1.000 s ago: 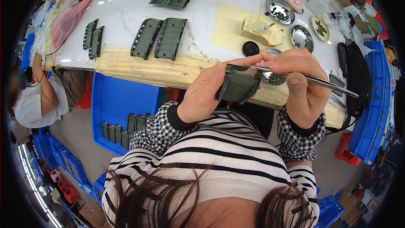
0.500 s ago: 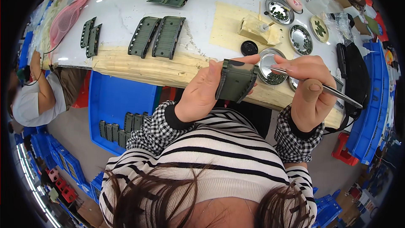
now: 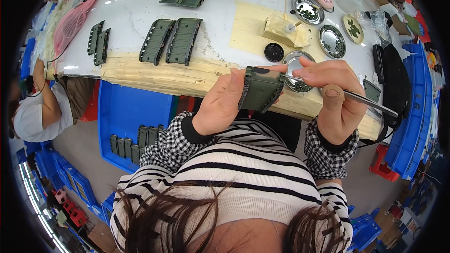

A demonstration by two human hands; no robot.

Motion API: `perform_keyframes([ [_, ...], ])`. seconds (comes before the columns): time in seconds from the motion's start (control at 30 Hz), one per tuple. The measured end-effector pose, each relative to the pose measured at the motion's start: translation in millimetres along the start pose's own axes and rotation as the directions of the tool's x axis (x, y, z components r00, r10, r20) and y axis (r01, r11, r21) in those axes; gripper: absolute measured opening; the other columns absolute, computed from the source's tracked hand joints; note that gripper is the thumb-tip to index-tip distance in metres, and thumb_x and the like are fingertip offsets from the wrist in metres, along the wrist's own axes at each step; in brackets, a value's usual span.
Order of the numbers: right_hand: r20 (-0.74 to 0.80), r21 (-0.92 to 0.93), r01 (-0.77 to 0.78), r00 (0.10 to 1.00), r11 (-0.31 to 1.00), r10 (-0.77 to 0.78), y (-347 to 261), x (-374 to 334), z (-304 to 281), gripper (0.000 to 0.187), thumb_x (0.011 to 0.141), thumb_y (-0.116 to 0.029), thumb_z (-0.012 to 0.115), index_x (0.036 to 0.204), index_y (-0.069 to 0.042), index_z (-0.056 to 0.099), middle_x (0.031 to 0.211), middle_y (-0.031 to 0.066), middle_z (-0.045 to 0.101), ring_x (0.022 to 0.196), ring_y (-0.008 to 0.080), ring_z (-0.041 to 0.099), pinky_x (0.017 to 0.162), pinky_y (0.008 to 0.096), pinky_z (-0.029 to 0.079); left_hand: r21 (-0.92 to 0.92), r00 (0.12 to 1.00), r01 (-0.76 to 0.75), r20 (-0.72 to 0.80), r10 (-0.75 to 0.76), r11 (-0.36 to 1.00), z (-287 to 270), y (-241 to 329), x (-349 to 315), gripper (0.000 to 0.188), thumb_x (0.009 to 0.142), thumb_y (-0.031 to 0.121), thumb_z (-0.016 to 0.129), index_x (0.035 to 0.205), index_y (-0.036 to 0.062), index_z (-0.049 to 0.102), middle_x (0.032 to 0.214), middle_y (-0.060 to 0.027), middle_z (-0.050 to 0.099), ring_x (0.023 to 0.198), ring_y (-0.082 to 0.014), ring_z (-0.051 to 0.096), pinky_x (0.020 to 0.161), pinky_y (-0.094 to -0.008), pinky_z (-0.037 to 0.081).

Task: Assembling a green toy tank model by attaching small components using a precision tool.

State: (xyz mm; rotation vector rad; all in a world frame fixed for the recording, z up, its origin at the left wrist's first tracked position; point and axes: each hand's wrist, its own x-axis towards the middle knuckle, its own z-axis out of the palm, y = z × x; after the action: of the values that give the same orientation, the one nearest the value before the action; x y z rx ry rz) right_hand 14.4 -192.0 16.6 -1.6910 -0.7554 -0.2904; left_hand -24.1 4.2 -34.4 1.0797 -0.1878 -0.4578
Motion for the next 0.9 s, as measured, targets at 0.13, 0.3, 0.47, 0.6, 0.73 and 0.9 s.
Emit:
perform_keyframes([
  [0.13, -0.104, 0.109, -0.035, 0.994, 0.993, 0.046, 0.7, -3.6, 2.2, 0.022, 0.092, -0.018, 0.058, 0.09, 0.002, 0.066, 0.085, 0.0124, 0.067, 0.081, 0.0227, 0.062, 0.085, 0.0407, 0.053, 0.02, 0.999, -0.004, 0.036, 0.003, 1.0, -3.4, 0.4, 1.6, 0.095, 0.089, 0.071, 0.019, 0.138, -0.0092, 0.035, 0.104, -0.0164, 0.06, 0.099, -0.0248, 0.06, 0.094, -0.0389, 0.047],
  [0.3, -0.143, 0.114, -0.025, 0.989, 0.993, 0.041, 2.5, -4.0, -2.9, 0.029, 0.095, -0.023, 0.054, 0.09, 0.003, 0.065, 0.085, 0.0142, 0.065, 0.082, 0.0235, 0.061, 0.082, 0.0384, 0.052, 0.031, 1.0, 0.004, 0.021, -0.005, 1.0, -2.2, 1.6, 2.1, 0.095, 0.089, 0.071, 0.018, 0.138, -0.0098, 0.034, 0.104, -0.0153, 0.06, 0.099, -0.0243, 0.061, 0.094, -0.0383, 0.047],
  [0.47, -0.152, 0.078, -0.041, 0.987, 0.996, 0.053, 2.0, -6.7, -2.3, 0.032, 0.096, -0.025, 0.053, 0.09, 0.003, 0.064, 0.085, 0.0148, 0.064, 0.083, 0.0233, 0.061, 0.078, 0.0351, 0.05, 0.005, 1.0, 0.02, -0.002, -0.02, 1.0, -1.5, 1.0, 3.8, 0.1, 0.085, 0.075, 0.016, 0.139, -0.0079, 0.032, 0.103, -0.0149, 0.06, 0.093, -0.0223, 0.062, 0.09, -0.0367, 0.05],
  [0.6, -0.202, 0.004, -0.032, 0.979, 0.999, 0.032, 4.0, -8.7, -3.8, 0.042, 0.097, -0.033, 0.05, 0.088, 0.005, 0.063, 0.084, 0.0173, 0.064, 0.078, 0.0234, 0.061, 0.075, 0.0331, 0.05, -0.186, 0.999, -0.047, -0.012, 0.046, 0.981, -5.2, 5.2, -5.9, 0.071, 0.09, 0.044, 0.054, 0.14, 0.0003, 0.029, 0.106, -0.0158, 0.058, 0.085, -0.0204, 0.063, 0.078, -0.0332, 0.054],
  [0.73, -0.216, 0.011, -0.087, 0.972, 0.996, 0.087, 6.0, -16.0, -11.6, 0.045, 0.098, -0.036, 0.048, 0.089, 0.006, 0.062, 0.084, 0.0191, 0.063, 0.075, 0.022, 0.061, 0.066, 0.0307, 0.053, 0.112, 0.925, -0.128, -0.346, 0.159, 0.986, -17.9, 46.1, -27.5, 0.074, 0.076, -0.006, 0.069, 0.139, 0.0052, 0.032, 0.101, -0.0132, 0.056, 0.076, -0.0184, 0.061, 0.065, -0.0307, 0.054],
  [0.9, -0.192, 0.014, -0.136, 0.972, 0.991, 0.136, 7.1, -21.5, -13.2, 0.044, 0.099, -0.034, 0.047, 0.091, 0.006, 0.061, 0.084, 0.0193, 0.062, 0.072, 0.0209, 0.06, 0.062, 0.0306, 0.054, 0.919, 0.509, 0.178, -0.393, 0.766, 0.352, -124.3, 73.4, -42.6, 0.043, 0.076, 0.014, 0.075, 0.111, -0.0053, 0.059, 0.092, -0.0094, 0.059, 0.083, -0.0199, 0.057, 0.074, -0.0314, 0.047],
])
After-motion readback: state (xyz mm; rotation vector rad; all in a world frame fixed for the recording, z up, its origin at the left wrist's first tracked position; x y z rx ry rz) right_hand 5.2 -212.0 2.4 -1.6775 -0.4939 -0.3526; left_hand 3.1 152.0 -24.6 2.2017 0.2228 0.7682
